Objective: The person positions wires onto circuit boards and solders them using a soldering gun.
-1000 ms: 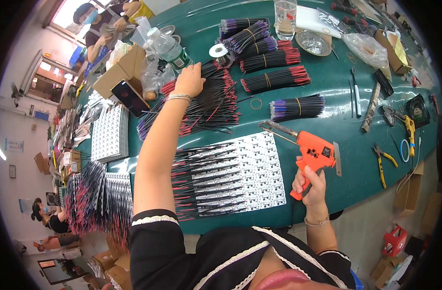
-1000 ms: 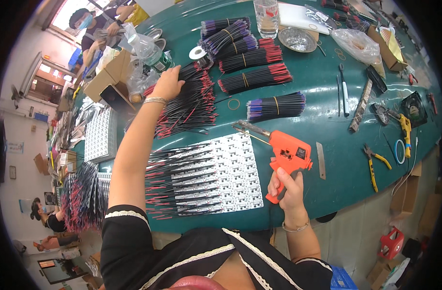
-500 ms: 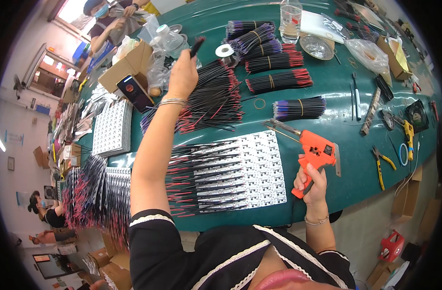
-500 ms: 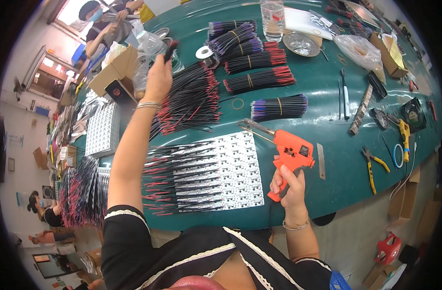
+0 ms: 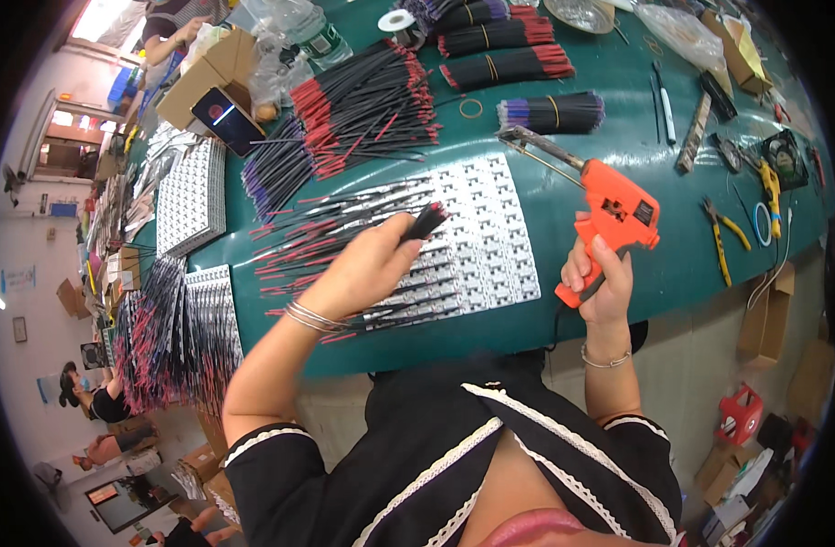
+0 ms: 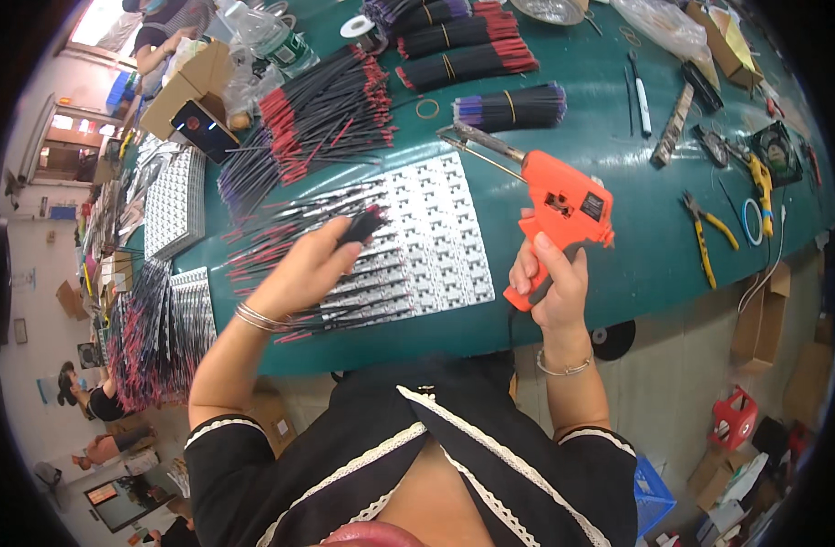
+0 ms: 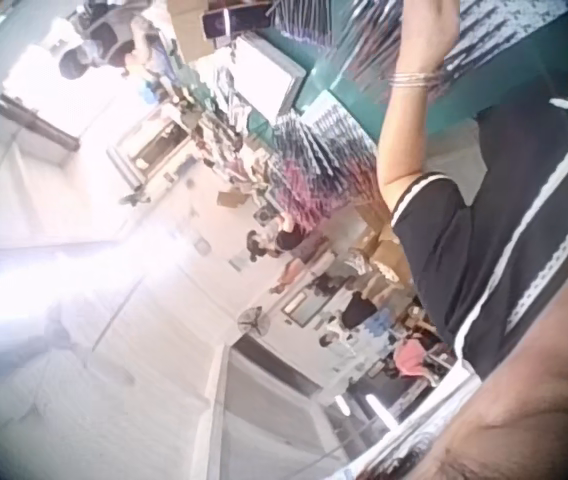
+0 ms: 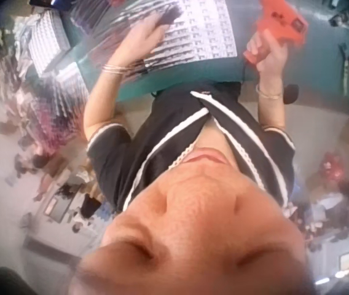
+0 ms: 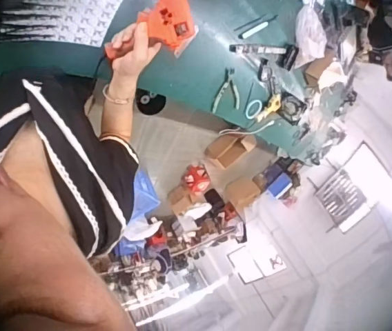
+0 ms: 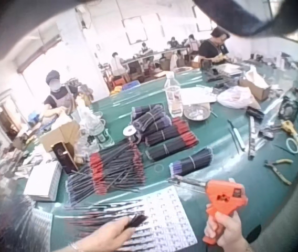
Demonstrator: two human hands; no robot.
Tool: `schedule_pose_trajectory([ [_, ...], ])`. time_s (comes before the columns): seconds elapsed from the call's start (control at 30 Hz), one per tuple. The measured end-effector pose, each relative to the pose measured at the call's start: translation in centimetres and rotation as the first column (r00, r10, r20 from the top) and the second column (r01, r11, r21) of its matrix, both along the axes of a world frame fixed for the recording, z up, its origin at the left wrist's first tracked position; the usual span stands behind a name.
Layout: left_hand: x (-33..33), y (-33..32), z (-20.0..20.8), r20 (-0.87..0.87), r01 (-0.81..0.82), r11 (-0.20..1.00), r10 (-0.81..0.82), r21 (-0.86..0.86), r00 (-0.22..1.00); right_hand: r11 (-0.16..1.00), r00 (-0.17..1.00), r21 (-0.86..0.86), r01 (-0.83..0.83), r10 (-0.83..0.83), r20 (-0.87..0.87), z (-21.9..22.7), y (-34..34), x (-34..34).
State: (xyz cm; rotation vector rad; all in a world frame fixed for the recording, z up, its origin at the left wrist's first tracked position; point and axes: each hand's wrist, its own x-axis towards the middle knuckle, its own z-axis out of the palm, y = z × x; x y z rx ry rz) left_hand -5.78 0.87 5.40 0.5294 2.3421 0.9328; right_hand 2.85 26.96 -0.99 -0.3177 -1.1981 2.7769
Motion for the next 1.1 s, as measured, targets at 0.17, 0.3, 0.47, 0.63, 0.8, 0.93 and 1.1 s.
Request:
schedule_pose_trajectory([
  [0.17,3.1,1.4,-2.5,0.213,-0.102,0.994,0.093,0.03,0.973,0.983,1.0,0.184,0.02,-0.017,-0.019,0.5,0.4,4.5],
  [0.3,4.1,1.7,-4.0,-0.002,-0.048,0.998,0.049,0.045,0.999,0.983,0.999,0.182,0.023,-0.03,0.035,0.1,0.7,8.0],
  [0.47,4.8,2.3,-4.2,-0.025,-0.101,0.994,0.102,0.028,0.994,0.966,0.987,0.258,-0.005,-0.036,0.154,-0.6,0.2,11.3],
  [0.63,5.4,2.9,-4.1,-0.028,-0.129,0.991,0.13,0.025,0.991,0.948,0.969,0.284,-0.141,0.073,0.238,-0.7,0.5,13.5],
  [0.8,5.4,3.0,-3.8,-0.118,-0.046,0.999,0.046,-0.002,0.992,0.897,0.974,0.405,-0.176,0.098,0.206,-0.4,0.8,14.5],
  [0.93,5.7,3.2,-4.0,-0.125,-0.092,0.995,0.097,0.048,0.987,0.86,0.964,0.459,-0.224,0.127,0.232,-0.2,0.8,14.9],
  [1.1,6.6,3.3,-5.4,-0.157,-0.116,0.989,0.13,0.094,0.979,0.864,0.943,0.421,-0.277,0.161,0.29,0.3,0.4,15.1],
])
